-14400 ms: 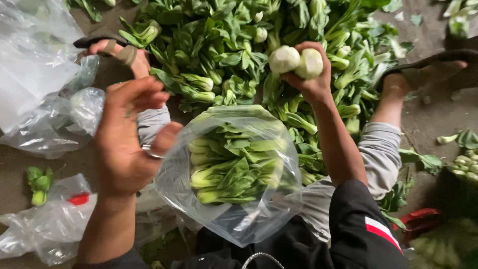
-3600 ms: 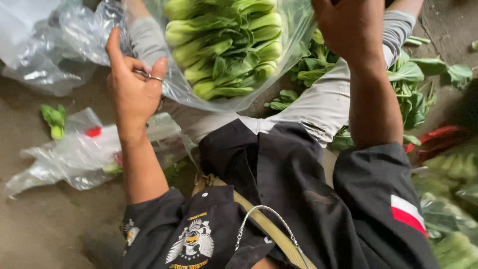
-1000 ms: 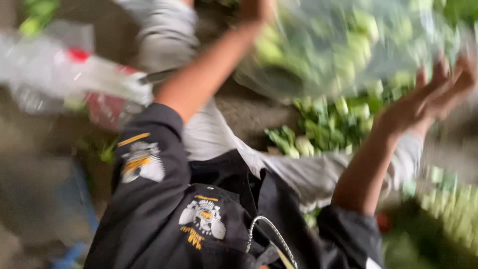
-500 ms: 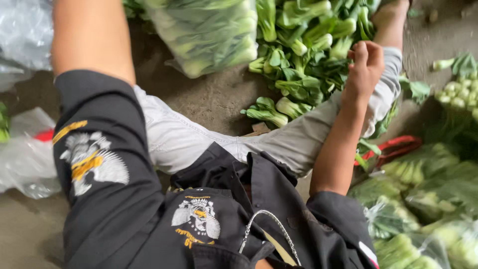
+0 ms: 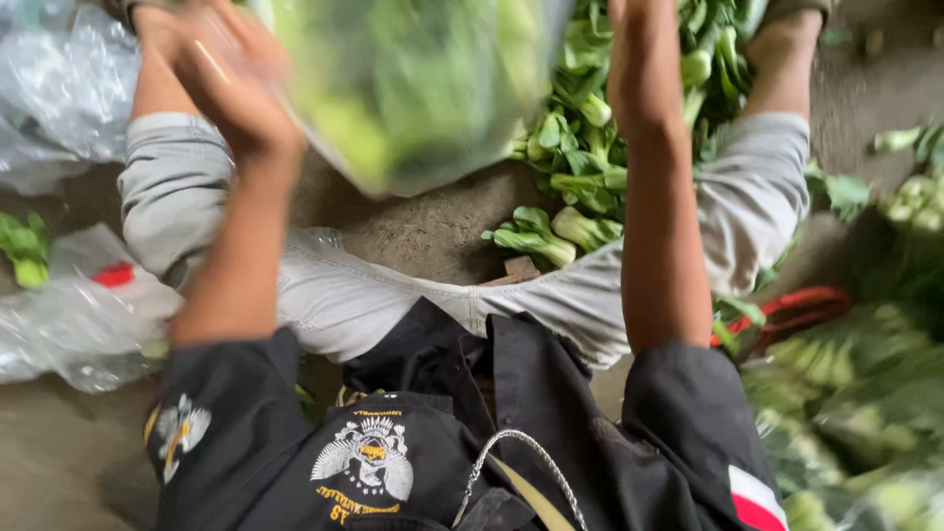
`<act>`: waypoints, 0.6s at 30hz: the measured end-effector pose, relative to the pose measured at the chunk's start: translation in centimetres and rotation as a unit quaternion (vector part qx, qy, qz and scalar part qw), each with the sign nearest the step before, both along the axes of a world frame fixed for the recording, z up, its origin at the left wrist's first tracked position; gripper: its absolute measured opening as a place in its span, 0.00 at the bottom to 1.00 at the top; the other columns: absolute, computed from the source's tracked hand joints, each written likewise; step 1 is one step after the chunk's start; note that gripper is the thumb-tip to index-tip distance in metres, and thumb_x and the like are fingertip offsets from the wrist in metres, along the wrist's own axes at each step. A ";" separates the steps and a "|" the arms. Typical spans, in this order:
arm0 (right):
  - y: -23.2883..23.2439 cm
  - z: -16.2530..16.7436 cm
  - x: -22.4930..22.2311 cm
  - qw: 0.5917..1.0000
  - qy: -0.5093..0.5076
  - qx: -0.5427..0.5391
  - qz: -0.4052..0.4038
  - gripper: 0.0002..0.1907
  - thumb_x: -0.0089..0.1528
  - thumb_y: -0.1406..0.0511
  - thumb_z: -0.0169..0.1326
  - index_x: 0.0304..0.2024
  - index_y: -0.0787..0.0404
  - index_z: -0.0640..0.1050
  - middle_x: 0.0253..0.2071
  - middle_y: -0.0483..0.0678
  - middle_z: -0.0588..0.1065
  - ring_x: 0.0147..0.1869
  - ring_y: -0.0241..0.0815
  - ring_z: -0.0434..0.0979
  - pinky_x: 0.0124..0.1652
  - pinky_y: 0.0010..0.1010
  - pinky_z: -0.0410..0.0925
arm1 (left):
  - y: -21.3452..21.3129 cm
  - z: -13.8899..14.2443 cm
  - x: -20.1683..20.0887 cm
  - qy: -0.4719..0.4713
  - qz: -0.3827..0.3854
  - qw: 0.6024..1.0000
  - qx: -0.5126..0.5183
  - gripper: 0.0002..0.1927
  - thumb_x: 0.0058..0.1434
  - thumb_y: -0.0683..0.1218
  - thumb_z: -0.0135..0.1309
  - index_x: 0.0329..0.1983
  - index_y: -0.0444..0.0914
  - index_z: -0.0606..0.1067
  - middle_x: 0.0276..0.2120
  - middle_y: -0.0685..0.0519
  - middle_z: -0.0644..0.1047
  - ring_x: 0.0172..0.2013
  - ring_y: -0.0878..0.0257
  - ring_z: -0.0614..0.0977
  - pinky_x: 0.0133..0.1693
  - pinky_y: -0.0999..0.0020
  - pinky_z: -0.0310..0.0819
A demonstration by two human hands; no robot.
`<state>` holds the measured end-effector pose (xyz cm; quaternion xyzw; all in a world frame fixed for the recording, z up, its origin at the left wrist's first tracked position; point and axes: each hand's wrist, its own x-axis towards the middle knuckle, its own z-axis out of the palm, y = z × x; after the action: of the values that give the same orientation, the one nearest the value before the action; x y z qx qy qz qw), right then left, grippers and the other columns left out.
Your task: The person sits on the floor of a produce market and packs bok choy into clear plastic bags. They gather leafy vegetables from piles on the ground, place them into bags one after another, and arrange the vegetables inside each bag.
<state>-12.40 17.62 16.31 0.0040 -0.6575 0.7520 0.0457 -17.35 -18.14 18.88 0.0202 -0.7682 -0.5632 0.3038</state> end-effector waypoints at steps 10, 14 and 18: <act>-1.7 -3.9 17.9 0.899 -0.050 -0.417 -0.126 0.07 0.68 0.62 0.45 0.35 0.55 0.66 0.28 0.44 0.71 0.43 0.41 0.71 0.56 0.38 0.66 | 2.5 -0.5 25.8 -0.060 -0.506 0.854 -0.106 0.08 0.47 0.49 0.56 0.23 0.43 0.70 0.18 0.54 0.70 0.18 0.55 0.73 0.26 0.58 0.70; 5.1 -5.6 21.2 0.904 -0.084 -0.399 -0.125 0.12 0.67 0.62 0.42 0.28 0.52 0.63 0.18 0.39 0.58 0.24 0.32 0.58 0.53 0.32 0.66 | 8.6 0.7 30.2 -0.144 -0.587 0.789 -0.111 0.12 0.52 0.52 0.56 0.22 0.40 0.72 0.17 0.48 0.75 0.20 0.52 0.78 0.28 0.56 0.70; 10.1 -6.9 22.0 0.894 -0.110 -0.414 -0.133 0.12 0.69 0.62 0.40 0.29 0.53 0.61 0.16 0.41 0.56 0.24 0.33 0.57 0.33 0.24 0.59 | 15.2 -2.5 36.2 -0.164 -0.651 0.734 -0.100 0.16 0.54 0.55 0.55 0.22 0.38 0.74 0.16 0.47 0.77 0.19 0.51 0.80 0.26 0.53 0.69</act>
<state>9.57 27.72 9.44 -0.1853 -0.2824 0.9386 0.0701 18.87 -2.91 16.37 -0.4236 -0.6831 -0.5311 -0.2680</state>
